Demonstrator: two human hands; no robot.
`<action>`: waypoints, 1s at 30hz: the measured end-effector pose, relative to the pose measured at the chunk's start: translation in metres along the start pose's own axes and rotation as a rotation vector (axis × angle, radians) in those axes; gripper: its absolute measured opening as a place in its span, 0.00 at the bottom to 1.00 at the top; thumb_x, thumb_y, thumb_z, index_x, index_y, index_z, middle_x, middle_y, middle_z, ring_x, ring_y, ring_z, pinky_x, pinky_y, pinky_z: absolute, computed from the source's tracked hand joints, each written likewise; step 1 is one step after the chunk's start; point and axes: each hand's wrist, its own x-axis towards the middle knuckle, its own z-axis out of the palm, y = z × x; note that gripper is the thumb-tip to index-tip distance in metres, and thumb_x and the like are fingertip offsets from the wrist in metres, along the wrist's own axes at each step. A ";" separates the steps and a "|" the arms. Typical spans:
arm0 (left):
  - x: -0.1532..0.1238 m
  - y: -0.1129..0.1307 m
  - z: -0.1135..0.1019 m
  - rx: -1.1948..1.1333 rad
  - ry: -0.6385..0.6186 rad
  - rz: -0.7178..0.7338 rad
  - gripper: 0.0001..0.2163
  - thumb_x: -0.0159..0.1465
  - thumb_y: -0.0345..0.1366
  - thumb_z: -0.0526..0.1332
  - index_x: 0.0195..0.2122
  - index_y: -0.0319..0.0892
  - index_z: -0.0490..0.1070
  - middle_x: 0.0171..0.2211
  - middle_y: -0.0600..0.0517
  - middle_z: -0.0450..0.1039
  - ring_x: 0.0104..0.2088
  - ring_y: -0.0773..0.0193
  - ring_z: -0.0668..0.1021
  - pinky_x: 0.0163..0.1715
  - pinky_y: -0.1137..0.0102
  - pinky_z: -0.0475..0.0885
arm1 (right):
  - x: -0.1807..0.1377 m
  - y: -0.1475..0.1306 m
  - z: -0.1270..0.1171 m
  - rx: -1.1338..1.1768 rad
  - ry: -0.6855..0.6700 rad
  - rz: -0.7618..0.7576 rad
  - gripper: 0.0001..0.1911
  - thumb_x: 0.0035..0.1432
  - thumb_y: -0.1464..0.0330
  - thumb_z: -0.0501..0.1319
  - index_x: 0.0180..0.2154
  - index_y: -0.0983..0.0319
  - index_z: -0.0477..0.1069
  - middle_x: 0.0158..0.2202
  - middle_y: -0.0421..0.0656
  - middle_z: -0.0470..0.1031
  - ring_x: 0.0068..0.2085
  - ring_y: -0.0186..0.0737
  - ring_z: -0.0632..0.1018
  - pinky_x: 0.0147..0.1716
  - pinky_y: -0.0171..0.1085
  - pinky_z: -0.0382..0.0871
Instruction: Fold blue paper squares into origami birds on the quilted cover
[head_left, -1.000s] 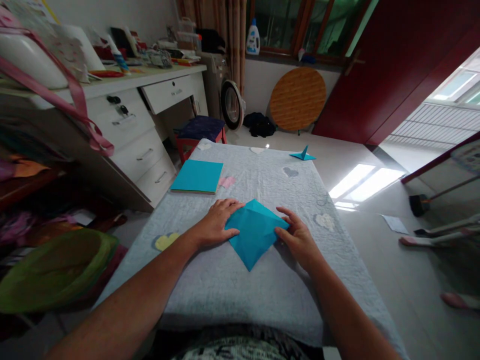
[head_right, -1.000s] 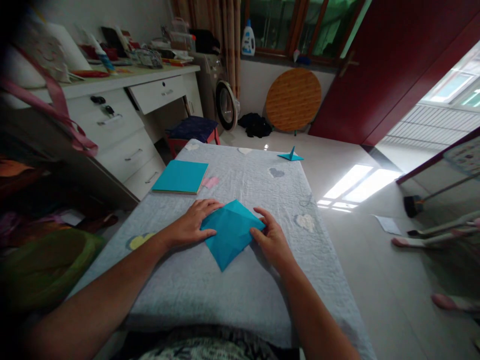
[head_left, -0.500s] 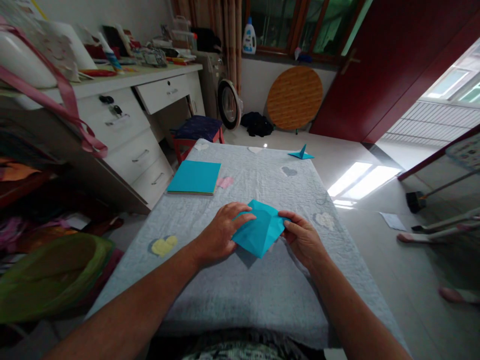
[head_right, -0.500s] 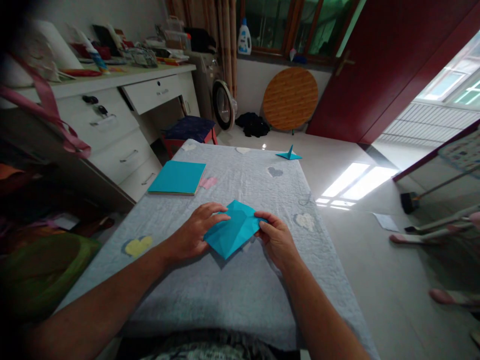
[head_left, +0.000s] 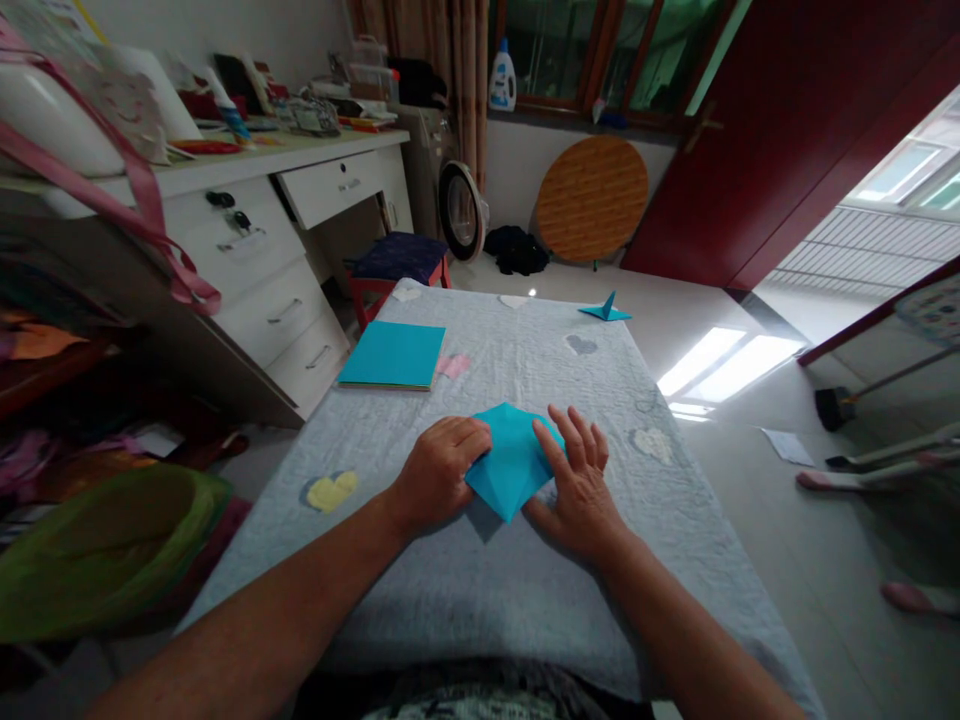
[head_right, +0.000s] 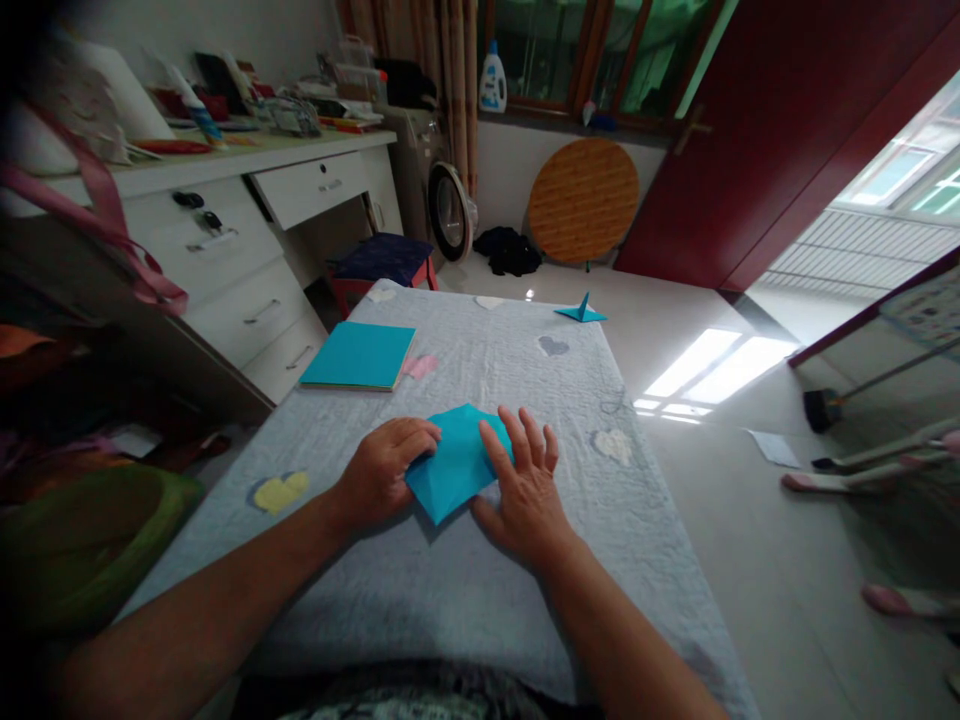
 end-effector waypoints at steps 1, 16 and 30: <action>0.000 0.001 0.000 0.005 0.008 0.008 0.03 0.60 0.31 0.59 0.34 0.43 0.70 0.40 0.45 0.77 0.43 0.54 0.78 0.45 0.58 0.74 | 0.001 0.000 0.000 -0.013 0.002 -0.020 0.46 0.55 0.64 0.61 0.71 0.54 0.42 0.72 0.49 0.45 0.71 0.64 0.47 0.65 0.65 0.38; 0.001 -0.007 -0.016 -0.033 -0.452 0.088 0.21 0.54 0.25 0.60 0.50 0.42 0.75 0.54 0.44 0.76 0.56 0.51 0.76 0.58 0.57 0.68 | 0.000 0.005 -0.006 0.118 -0.409 -0.161 0.31 0.61 0.74 0.53 0.65 0.59 0.61 0.67 0.46 0.62 0.68 0.45 0.62 0.66 0.53 0.53; 0.006 -0.008 -0.020 -0.307 -0.433 -0.336 0.09 0.69 0.38 0.53 0.36 0.42 0.70 0.29 0.54 0.73 0.31 0.63 0.76 0.34 0.71 0.65 | 0.002 0.014 0.000 0.427 -0.065 0.102 0.10 0.66 0.67 0.55 0.41 0.60 0.74 0.33 0.45 0.79 0.35 0.41 0.79 0.37 0.39 0.72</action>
